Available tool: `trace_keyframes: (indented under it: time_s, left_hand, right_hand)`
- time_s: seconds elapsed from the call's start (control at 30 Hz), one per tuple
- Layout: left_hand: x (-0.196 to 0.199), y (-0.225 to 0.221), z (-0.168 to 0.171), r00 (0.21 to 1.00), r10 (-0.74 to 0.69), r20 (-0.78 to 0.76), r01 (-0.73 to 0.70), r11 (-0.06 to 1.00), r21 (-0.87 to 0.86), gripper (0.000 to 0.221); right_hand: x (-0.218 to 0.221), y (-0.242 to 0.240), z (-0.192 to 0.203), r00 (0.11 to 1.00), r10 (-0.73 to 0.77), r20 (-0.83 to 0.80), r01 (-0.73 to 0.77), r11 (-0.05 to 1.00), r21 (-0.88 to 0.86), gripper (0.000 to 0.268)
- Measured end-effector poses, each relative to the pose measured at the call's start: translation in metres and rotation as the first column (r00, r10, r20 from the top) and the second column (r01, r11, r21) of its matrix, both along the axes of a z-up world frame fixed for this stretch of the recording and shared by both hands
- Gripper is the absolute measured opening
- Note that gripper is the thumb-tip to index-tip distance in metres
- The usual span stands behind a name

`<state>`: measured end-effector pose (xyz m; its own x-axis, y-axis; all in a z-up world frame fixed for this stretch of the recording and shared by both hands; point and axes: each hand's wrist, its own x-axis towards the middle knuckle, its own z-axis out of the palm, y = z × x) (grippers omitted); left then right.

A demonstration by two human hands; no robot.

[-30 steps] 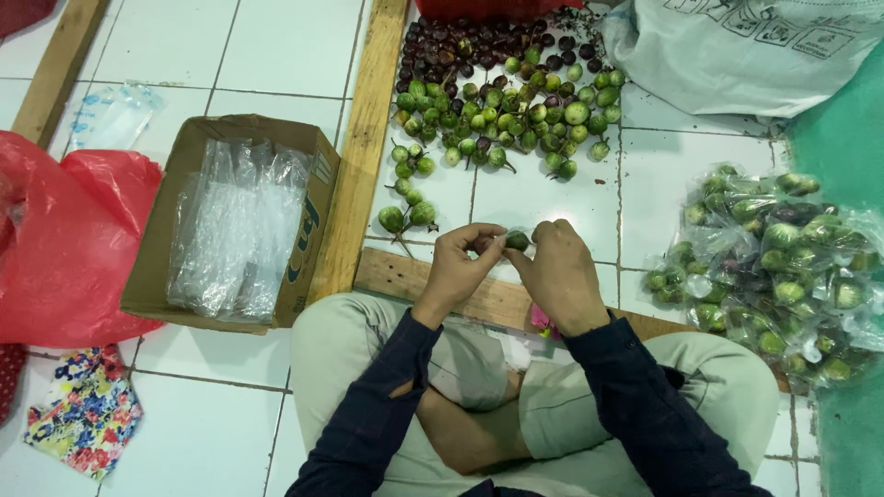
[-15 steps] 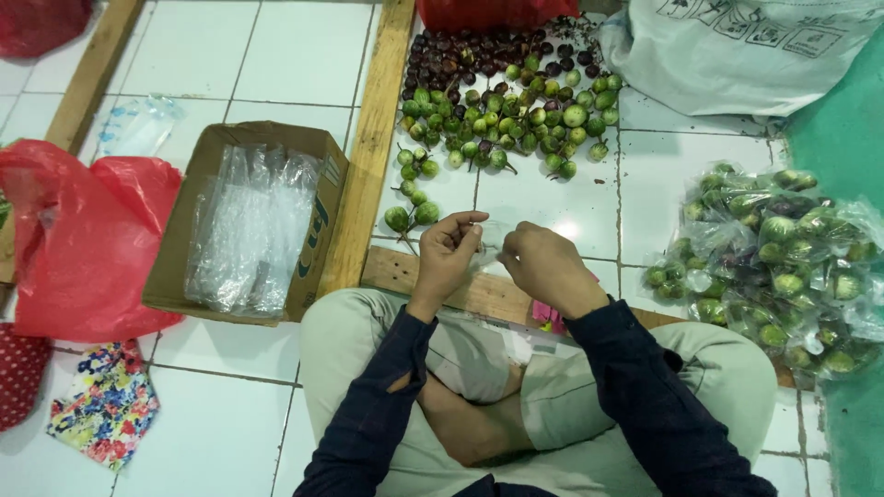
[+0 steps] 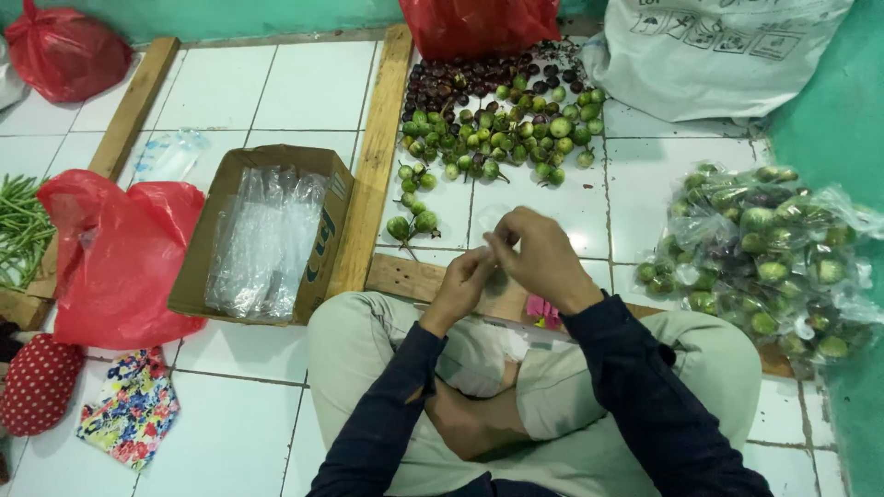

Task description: Cleaning small green vegetables with a cloth and placing them into plastic bags

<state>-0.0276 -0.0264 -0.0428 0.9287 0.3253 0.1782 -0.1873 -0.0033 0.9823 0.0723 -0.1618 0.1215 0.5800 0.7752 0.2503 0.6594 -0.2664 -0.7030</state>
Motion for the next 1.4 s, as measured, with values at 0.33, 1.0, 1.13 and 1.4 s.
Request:
trace_keyframes:
  time_s: [0.33, 1.0, 1.13, 1.4]
  left_hand:
    - [-0.022, -0.006, 0.026, 0.985, -0.008, -0.172, 0.018, 0.998, 0.059, 0.023]
    - [-0.012, -0.032, 0.05, 0.986, 0.089, -0.144, -0.045, 0.958, 0.285, 0.059]
    - [-0.013, -0.037, 0.035, 0.991, 0.014, -0.131, 0.005, 0.99, 0.143, 0.028]
    - [-0.021, -0.018, 0.055, 0.817, -0.147, -0.558, 0.188, 0.982, 0.017, 0.032]
  right_hand:
    - [0.007, -0.01, -0.005, 0.916, 0.17, -0.363, -0.243, 0.955, -0.168, 0.009]
    - [-0.005, -0.008, -0.006, 0.853, 0.164, -0.496, -0.123, 0.986, 0.116, 0.01]
    - [0.023, -0.015, -0.056, 0.921, 0.029, -0.388, 0.078, 0.963, 0.257, 0.01]
    - [0.001, -0.011, -0.044, 0.914, 0.233, 0.333, -0.092, 0.917, -0.389, 0.059]
